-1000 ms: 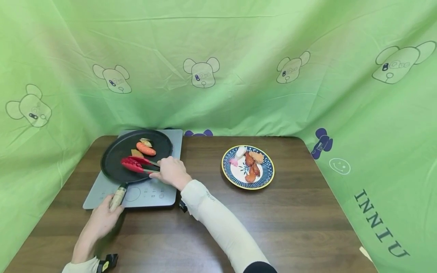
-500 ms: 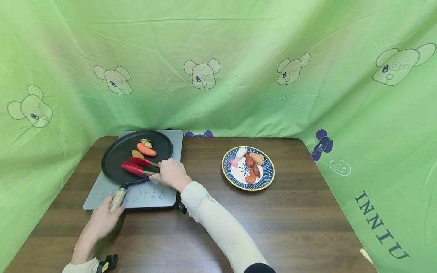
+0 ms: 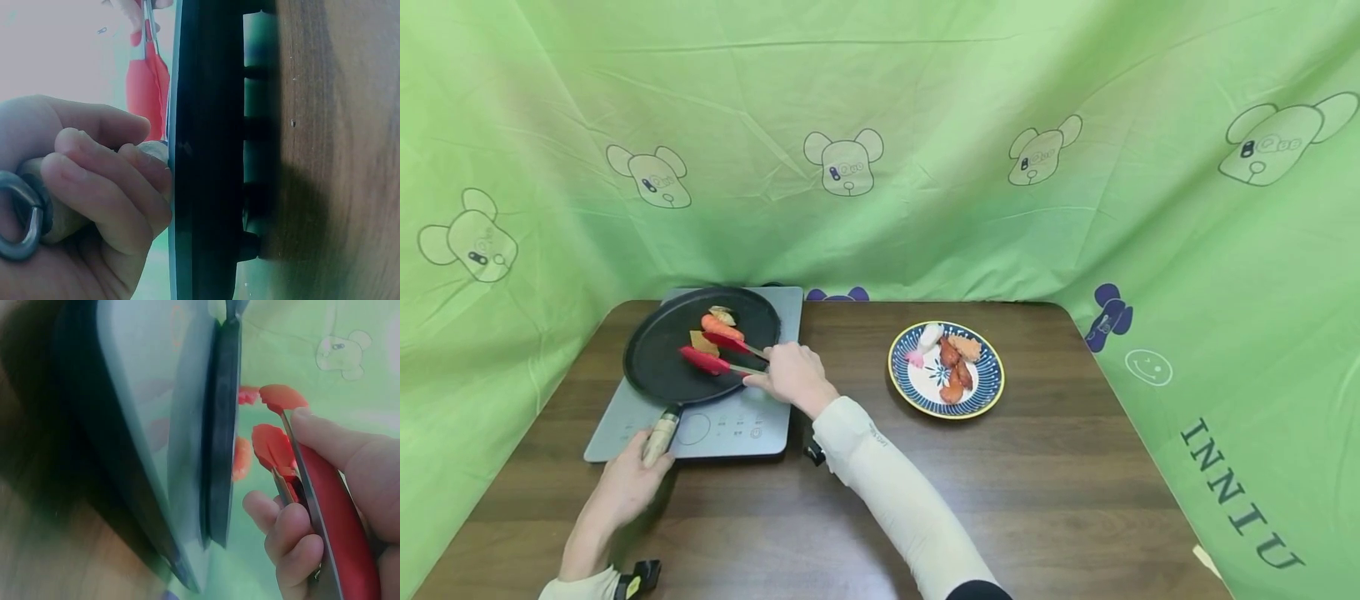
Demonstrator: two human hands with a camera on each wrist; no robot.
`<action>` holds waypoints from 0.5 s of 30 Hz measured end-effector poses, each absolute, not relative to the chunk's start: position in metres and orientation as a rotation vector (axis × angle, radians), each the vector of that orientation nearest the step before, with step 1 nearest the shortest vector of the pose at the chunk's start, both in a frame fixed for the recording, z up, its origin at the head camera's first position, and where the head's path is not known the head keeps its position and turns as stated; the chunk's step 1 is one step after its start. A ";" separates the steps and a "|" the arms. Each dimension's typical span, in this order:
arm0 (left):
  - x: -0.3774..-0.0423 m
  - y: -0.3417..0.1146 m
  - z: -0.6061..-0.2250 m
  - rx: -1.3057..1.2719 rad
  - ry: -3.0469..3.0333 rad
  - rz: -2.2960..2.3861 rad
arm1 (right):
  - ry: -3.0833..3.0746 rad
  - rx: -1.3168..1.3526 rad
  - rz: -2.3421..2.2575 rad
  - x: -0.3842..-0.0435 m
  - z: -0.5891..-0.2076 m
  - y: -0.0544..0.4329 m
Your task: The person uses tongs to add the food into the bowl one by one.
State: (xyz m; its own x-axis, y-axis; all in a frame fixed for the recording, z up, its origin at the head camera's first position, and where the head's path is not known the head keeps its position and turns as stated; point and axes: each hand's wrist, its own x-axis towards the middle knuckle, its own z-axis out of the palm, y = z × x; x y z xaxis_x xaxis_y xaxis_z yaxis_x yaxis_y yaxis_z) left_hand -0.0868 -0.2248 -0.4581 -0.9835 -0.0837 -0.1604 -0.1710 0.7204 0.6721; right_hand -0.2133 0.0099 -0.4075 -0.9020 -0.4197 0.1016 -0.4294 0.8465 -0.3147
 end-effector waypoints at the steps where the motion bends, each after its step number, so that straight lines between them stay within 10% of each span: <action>1: -0.087 -0.225 -0.458 -0.213 2.796 1.115 | -2.988 0.680 0.540 -0.213 -0.407 0.013; 15: -0.088 -0.224 -0.458 -0.254 2.765 1.087 | -2.942 0.535 0.672 -0.205 -0.406 0.078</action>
State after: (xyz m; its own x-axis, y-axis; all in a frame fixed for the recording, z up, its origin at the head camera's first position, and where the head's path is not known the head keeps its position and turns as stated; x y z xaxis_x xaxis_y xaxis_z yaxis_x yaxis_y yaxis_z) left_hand -0.0882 -0.2239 -0.4578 -0.9728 -0.0992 -0.2093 -0.2152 0.7213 0.6583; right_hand -0.2048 0.0777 -0.4055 -0.9362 -0.3180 0.1496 -0.3514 0.8431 -0.4071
